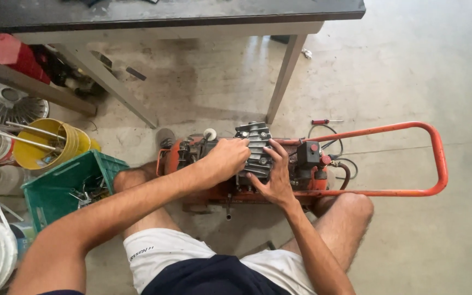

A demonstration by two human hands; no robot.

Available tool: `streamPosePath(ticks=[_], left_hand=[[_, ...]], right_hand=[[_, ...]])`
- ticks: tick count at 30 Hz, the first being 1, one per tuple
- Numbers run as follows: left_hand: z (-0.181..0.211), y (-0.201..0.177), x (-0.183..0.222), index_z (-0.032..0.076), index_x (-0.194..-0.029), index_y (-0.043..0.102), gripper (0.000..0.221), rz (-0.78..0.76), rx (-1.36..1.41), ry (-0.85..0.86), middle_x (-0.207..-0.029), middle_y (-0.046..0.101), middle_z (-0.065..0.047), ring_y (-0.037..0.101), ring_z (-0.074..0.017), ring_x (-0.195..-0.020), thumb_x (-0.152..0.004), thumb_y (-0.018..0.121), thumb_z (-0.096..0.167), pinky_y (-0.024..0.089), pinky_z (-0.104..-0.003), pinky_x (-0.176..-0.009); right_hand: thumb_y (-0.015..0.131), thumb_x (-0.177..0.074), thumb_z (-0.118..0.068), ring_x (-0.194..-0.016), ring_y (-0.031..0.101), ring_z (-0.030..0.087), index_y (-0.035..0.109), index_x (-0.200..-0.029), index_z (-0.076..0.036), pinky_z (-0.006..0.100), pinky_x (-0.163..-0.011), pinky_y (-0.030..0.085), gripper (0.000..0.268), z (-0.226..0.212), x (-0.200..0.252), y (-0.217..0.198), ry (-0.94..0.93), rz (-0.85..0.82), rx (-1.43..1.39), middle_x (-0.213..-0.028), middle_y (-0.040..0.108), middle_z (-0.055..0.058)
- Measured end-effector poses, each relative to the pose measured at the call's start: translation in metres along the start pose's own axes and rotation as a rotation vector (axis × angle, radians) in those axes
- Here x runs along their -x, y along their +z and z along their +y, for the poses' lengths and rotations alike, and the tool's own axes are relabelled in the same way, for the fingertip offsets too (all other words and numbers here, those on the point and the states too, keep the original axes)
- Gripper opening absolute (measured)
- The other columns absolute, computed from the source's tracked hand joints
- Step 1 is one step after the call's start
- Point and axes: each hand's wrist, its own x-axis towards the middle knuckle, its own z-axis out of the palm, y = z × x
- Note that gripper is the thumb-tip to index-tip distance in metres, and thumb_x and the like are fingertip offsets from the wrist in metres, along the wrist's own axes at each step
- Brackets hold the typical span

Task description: Disassembling an air compressor engine and cleaning internal components using a ratchet and scraper.

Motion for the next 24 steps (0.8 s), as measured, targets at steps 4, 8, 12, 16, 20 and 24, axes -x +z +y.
streamPosePath(ticks=[4,8,12,16,20,24], left_hand=[[0.004,-0.009,-0.001,0.018,-0.077,0.062,0.013,0.031,0.02,0.014,-0.081,0.061,-0.001,0.068,-0.0227,-0.081,-0.073,0.074,0.015,0.059,-0.038,-0.057],[-0.003,-0.006,-0.001,0.014,-0.076,0.062,0.018,-0.004,0.078,-0.053,-0.079,0.062,-0.003,0.069,-0.024,-0.08,-0.072,0.077,0.023,0.059,-0.04,-0.058],[-0.008,-0.026,0.002,0.012,-0.078,0.065,0.031,-0.05,0.101,-0.074,-0.079,0.063,-0.002,0.07,-0.0234,-0.081,-0.073,0.081,0.038,0.059,-0.039,-0.06],[-0.005,-0.042,0.006,0.012,-0.075,0.066,0.027,-0.069,0.108,-0.035,-0.079,0.063,-0.002,0.07,-0.0225,-0.081,-0.075,0.08,0.035,0.059,-0.036,-0.061],[0.001,-0.057,0.009,0.012,-0.077,0.066,0.023,-0.079,0.171,-0.068,-0.082,0.064,-0.003,0.07,-0.0233,-0.087,-0.075,0.081,0.029,0.061,-0.037,-0.065],[-0.002,-0.05,0.01,0.011,-0.079,0.065,0.028,-0.091,0.197,-0.143,-0.081,0.064,-0.003,0.071,-0.0243,-0.087,-0.076,0.081,0.033,0.06,-0.039,-0.068]], right_hand=[[0.081,-0.084,-0.041,-0.143,0.039,0.039,0.042,-0.143,-0.009,0.053,-0.119,0.032,0.077,0.002,0.001,-0.001,0.002,-0.003,-0.008,-0.153,0.037,0.019],[0.082,-0.082,-0.041,-0.142,0.041,0.039,0.043,-0.143,-0.01,0.053,-0.118,0.034,0.078,0.003,0.0,-0.002,-0.004,0.001,-0.017,-0.152,0.038,0.018],[0.084,-0.081,-0.041,-0.14,0.043,0.04,0.044,-0.146,-0.012,0.054,-0.117,0.035,0.082,0.004,0.001,-0.004,-0.016,-0.001,-0.014,-0.152,0.04,0.018],[0.083,-0.08,-0.048,-0.145,0.037,0.041,0.038,-0.154,-0.011,0.054,-0.119,0.03,0.094,0.0,-0.003,-0.003,0.01,-0.011,-0.039,-0.159,0.034,0.02],[0.082,-0.081,-0.048,-0.146,0.037,0.04,0.041,-0.154,-0.009,0.052,-0.121,0.029,0.093,0.001,-0.007,0.002,0.001,0.005,-0.052,-0.158,0.038,0.02],[0.083,-0.08,-0.047,-0.146,0.038,0.039,0.042,-0.154,-0.009,0.052,-0.121,0.03,0.092,0.003,-0.006,0.001,0.003,-0.008,-0.073,-0.158,0.039,0.02]])
